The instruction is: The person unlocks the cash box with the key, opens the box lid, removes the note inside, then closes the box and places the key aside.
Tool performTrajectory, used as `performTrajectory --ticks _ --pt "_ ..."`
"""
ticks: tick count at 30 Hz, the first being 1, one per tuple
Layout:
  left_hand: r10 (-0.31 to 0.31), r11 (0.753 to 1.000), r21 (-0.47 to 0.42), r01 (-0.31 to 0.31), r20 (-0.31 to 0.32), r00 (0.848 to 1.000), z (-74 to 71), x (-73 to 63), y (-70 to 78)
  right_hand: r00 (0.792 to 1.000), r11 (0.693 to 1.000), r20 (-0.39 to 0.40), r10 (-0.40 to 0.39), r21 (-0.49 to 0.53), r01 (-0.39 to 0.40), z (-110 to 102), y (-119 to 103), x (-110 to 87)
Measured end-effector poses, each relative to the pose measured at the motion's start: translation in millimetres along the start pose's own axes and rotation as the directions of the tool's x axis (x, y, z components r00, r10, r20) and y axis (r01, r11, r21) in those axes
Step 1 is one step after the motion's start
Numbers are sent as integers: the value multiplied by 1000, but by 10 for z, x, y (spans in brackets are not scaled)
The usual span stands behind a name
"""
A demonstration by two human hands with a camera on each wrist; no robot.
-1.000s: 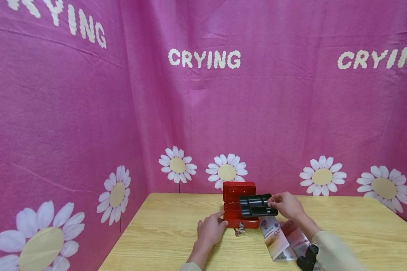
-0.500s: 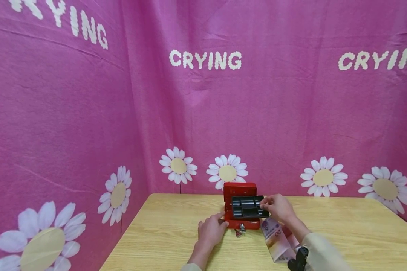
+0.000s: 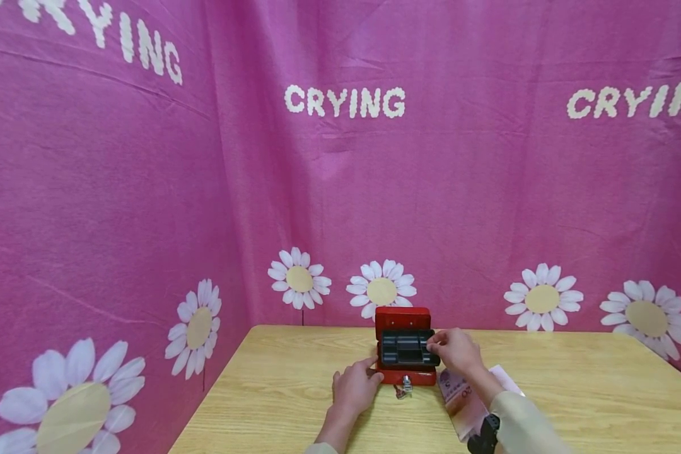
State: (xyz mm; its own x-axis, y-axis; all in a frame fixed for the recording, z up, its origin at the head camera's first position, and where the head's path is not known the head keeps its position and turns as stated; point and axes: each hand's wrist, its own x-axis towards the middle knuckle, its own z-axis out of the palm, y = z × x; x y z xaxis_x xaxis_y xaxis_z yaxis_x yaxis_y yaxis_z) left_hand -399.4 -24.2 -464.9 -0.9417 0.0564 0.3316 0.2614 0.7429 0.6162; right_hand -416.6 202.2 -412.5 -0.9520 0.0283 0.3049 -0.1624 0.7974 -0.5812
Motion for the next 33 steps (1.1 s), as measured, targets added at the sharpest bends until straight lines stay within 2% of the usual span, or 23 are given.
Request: performTrajectory --ticks 6,12,22,33 --pt "27 1000 5 -27 -22 999 -7 -16 5 999 999 14 46 14 -47 94 36 23" --pt "14 1000 7 -14 -26 1000 4 3 -6 998 998 17 64 22 -64 138 7 27" --pt "-5 1000 -19 5 -4 1000 31 21 -15 998 997 -29 58 -40 -60 228 42 -14" --pt "-30 999 -17 30 27 999 19 28 -14 999 997 -38 26 -74 -29 253 55 -35"
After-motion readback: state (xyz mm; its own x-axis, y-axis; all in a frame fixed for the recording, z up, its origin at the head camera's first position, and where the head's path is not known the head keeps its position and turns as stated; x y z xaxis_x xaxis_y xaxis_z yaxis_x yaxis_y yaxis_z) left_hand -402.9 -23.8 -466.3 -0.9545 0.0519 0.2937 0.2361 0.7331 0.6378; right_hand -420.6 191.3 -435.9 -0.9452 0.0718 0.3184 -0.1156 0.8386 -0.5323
